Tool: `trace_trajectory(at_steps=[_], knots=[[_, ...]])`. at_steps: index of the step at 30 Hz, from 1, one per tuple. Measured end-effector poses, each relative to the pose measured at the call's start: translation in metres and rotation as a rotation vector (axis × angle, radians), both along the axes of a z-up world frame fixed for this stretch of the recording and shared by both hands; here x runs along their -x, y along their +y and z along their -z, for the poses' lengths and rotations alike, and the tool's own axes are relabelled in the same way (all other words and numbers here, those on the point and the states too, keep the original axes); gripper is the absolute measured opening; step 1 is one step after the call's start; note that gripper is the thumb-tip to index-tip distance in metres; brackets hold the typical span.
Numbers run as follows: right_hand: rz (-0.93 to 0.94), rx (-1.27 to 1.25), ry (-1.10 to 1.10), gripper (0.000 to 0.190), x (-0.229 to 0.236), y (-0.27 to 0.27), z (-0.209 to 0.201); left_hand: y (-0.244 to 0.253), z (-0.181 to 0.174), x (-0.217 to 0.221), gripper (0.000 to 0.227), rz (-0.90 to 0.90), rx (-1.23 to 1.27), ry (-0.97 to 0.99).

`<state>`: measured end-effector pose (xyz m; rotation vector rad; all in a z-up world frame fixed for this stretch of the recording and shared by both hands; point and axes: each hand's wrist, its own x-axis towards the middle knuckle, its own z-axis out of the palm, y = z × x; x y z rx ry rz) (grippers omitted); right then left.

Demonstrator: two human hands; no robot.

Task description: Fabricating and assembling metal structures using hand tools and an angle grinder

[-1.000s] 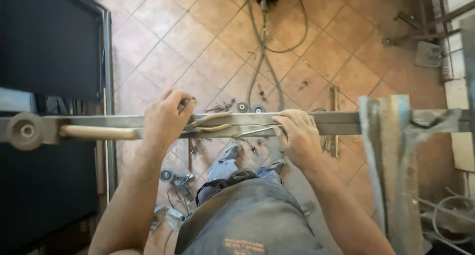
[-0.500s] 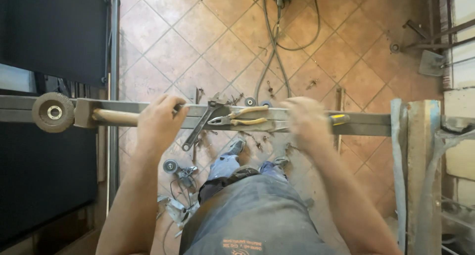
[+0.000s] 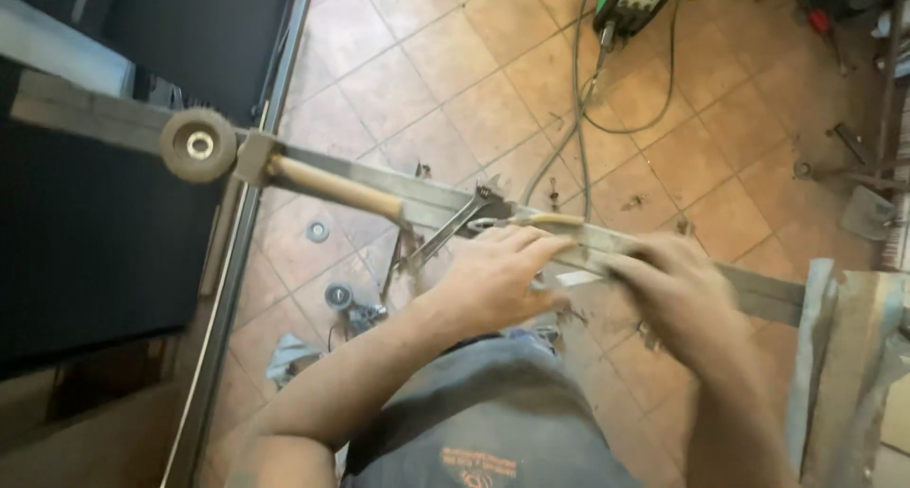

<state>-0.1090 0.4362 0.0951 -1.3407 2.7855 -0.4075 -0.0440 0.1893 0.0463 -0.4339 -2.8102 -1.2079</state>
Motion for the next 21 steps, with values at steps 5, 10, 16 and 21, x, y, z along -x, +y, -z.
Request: trace_trajectory(at_steps=[5,10,16,21], knots=[[0.072,0.444,-0.057,0.023,0.015,-0.134,0.02,-0.072,0.021,-0.018,0.041,-0.36,-0.16,-0.353],[-0.189,0.474,-0.07,0.037,0.003,-0.252,0.112,-0.147,-0.025,-0.064,0.007,-0.898,-0.552,-0.463],[-0.098,0.17,0.35,0.016,-0.013,-0.324,0.169,-0.152,-0.064,-0.085,0.016,-0.735,-0.55,-0.234],[-0.232,0.307,-0.181,0.045,-0.012,-0.226,0.186,-0.126,-0.111,-0.08,0.032,-0.315,-0.055,-0.073]])
